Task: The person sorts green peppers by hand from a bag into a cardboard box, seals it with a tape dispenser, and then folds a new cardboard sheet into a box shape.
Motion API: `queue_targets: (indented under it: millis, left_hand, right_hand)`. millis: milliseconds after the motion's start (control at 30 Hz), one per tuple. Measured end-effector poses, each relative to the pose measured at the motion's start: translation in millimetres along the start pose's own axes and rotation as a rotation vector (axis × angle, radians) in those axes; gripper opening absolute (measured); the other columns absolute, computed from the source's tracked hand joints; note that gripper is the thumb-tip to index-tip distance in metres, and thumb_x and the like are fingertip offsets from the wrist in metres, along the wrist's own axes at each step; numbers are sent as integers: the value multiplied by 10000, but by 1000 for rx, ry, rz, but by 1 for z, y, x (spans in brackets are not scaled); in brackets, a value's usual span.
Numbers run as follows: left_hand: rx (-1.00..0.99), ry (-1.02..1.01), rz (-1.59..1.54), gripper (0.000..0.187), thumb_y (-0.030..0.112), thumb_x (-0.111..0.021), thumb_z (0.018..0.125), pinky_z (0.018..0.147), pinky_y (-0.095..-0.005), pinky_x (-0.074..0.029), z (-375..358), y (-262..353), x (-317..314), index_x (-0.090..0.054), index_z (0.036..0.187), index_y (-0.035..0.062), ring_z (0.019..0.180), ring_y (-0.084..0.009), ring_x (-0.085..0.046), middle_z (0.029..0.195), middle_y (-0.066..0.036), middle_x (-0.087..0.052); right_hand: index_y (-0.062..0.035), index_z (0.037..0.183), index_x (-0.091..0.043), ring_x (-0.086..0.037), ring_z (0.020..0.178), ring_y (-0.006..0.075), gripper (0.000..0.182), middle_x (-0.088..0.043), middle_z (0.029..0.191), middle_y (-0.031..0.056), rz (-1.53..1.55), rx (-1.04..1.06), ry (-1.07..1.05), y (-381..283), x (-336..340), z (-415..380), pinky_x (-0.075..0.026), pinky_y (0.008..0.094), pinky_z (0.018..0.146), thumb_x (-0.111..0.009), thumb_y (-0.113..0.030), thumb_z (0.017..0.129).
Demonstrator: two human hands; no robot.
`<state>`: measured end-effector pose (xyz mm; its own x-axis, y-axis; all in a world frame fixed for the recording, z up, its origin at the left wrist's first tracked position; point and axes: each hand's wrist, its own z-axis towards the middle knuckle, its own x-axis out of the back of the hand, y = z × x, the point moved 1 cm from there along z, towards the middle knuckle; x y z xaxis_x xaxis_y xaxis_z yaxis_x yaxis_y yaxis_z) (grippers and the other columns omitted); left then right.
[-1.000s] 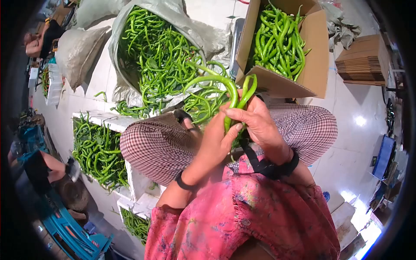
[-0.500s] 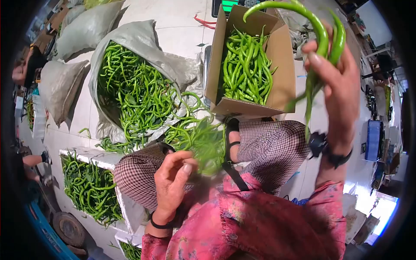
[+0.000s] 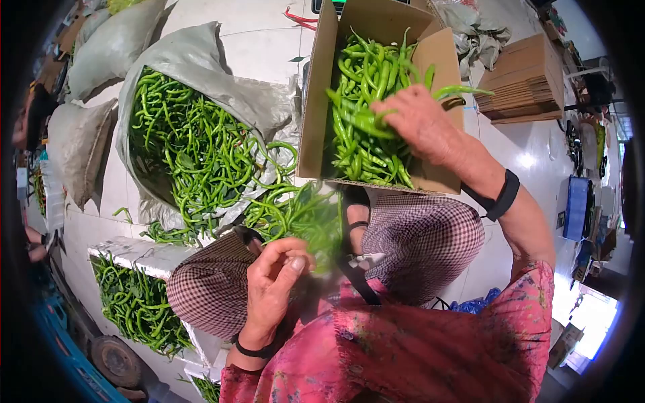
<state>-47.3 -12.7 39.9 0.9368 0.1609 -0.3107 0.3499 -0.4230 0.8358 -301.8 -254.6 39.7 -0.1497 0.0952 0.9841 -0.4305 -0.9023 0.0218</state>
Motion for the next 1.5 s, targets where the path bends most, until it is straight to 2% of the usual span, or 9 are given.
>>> queue_targets:
  millis: [233, 433, 567, 700, 800, 1033, 1267, 1367, 1500]
  left_hand:
    - [77, -33, -7, 237, 129, -610, 929, 748, -271, -469, 26, -27, -10, -593, 1118, -13, 804, -140, -598, 888, -67, -634]
    - [89, -30, -16, 218, 110, -601, 932, 752, -274, -466, 30, -38, -15, -599, 1110, -17, 809, -145, -599, 880, -65, -635]
    - [105, -12, -14, 226, 115, -608, 930, 752, -272, -466, 31, -40, -11, -598, 1115, -14, 811, -142, -601, 882, -65, -639]
    - [122, 9, 2, 223, 118, -616, 928, 754, -272, -467, 34, -37, -12, -601, 1110, -11, 810, -141, -599, 879, -62, -637]
    - [124, -13, -11, 215, 114, -612, 932, 757, -272, -467, 36, -44, -17, -603, 1108, -10, 811, -140, -597, 872, -59, -636]
    - [148, -41, -29, 203, 107, -601, 942, 764, -272, -464, 36, -47, -22, -604, 1113, -3, 823, -137, -594, 893, -64, -640]
    - [140, -42, -60, 201, 100, -603, 940, 747, -279, -462, 37, -50, -18, -604, 1111, -6, 813, -141, -589, 885, -65, -629]
    - [171, -35, -86, 196, 94, -602, 938, 747, -280, -462, 37, -49, -21, -605, 1107, -6, 813, -142, -589, 884, -62, -628]
    - [154, -24, -81, 200, 93, -602, 939, 745, -279, -469, 38, -49, -15, -603, 1111, -9, 820, -144, -597, 886, -64, -632]
  right_hand:
    - [-113, 1023, -559, -533, 817, 155, 271, -487, 785, 3, -200, 185, 89, -12, 18, -7, -432, 320, 836, -578, -148, 755]
    - [-148, 1164, -548, -507, 1204, 238, 349, -565, 1163, 51, -139, 236, -101, -11, -8, -17, -352, 431, 1048, -555, -111, 817]
    - [-87, 1135, -557, -521, 1182, 292, 338, -553, 1236, 113, 119, 51, -236, -3, 16, -31, -388, 423, 1005, -597, -77, 800]
    - [5, 1108, -582, -640, 899, 331, 339, -636, 979, 175, 514, -618, -25, 29, 17, -39, -514, 395, 752, -666, -145, 816]
    - [100, 1169, -552, -606, 775, 163, 551, -643, 885, 111, 660, -958, -312, 35, -5, -29, -499, 301, 705, -777, -233, 793]
    - [4, 963, -595, -566, 695, 123, 304, -600, 768, 22, 679, -1047, -343, 45, -14, -13, -473, 272, 626, -752, -194, 794]
    - [-21, 1024, -586, -583, 710, 99, 333, -601, 846, 10, 1386, -993, -66, 34, 47, 20, -495, 224, 648, -756, -224, 822]
    - [-26, 1045, -589, -589, 770, 112, 374, -597, 876, 21, 1323, -931, -74, 27, 27, 39, -501, 242, 698, -784, -227, 797]
    - [-22, 1124, -575, -604, 865, 332, 515, -599, 908, 132, 190, -545, 164, 38, -15, 35, -496, 405, 786, -810, -265, 735]
